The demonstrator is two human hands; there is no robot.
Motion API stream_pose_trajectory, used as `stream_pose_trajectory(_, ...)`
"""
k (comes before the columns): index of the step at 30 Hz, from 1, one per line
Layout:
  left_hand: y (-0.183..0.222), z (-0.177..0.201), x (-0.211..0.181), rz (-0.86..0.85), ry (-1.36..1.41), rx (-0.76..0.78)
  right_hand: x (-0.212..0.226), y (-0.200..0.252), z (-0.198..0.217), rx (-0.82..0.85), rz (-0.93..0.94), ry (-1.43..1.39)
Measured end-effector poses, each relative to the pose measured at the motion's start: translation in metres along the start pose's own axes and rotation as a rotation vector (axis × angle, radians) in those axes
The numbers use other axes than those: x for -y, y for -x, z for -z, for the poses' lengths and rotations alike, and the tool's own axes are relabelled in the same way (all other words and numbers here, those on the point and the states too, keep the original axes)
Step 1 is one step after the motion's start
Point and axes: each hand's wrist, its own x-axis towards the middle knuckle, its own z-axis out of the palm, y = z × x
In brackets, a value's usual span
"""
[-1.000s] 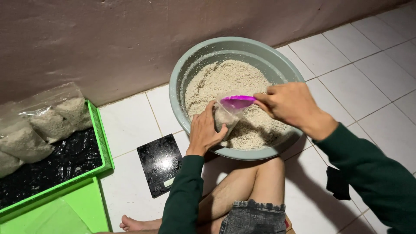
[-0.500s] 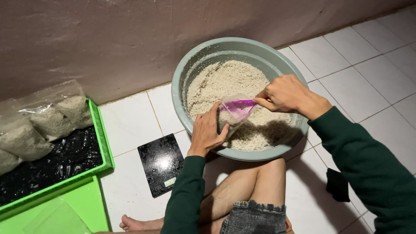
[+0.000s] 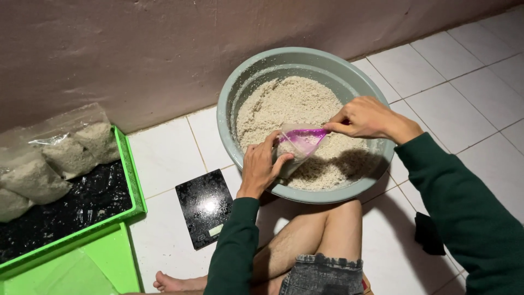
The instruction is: Portioning a granular food product from a large basin into small plastic bags using a spoon and a digital scale.
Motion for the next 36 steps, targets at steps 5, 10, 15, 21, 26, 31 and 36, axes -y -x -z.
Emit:
stream_pose_trajectory(5,0.002,-0.007,0.007,-0.030,-0.013,-0.031,-0.009,0.002,0.006,0.058,-0.032,-0.068)
stream_pose_trajectory(10,0.001,-0.008,0.009,-0.051,-0.008,-0.045,-0.013,0.003,0.016,0.090,-0.078,-0.089)
stream_pose_trajectory(15,-0.003,-0.003,-0.006,0.070,-0.037,0.008,-0.007,0.011,0.020,-0.057,-0.073,0.161)
stream_pose_trajectory(21,-0.001,-0.005,-0.003,0.057,-0.071,-0.005,-0.031,0.021,0.018,-0.137,-0.147,0.071)
stream_pose_trajectory(26,-0.002,-0.001,-0.006,0.070,-0.053,-0.015,-0.036,0.037,0.012,-0.164,-0.229,-0.335)
stream_pose_trajectory(31,-0.001,0.002,-0.008,0.092,-0.045,-0.005,-0.072,0.059,-0.017,-0.304,-0.187,-0.611)
stream_pose_trajectory(36,0.000,-0.002,-0.004,0.055,-0.077,-0.057,-0.079,0.083,-0.050,-0.622,-0.196,-0.461)
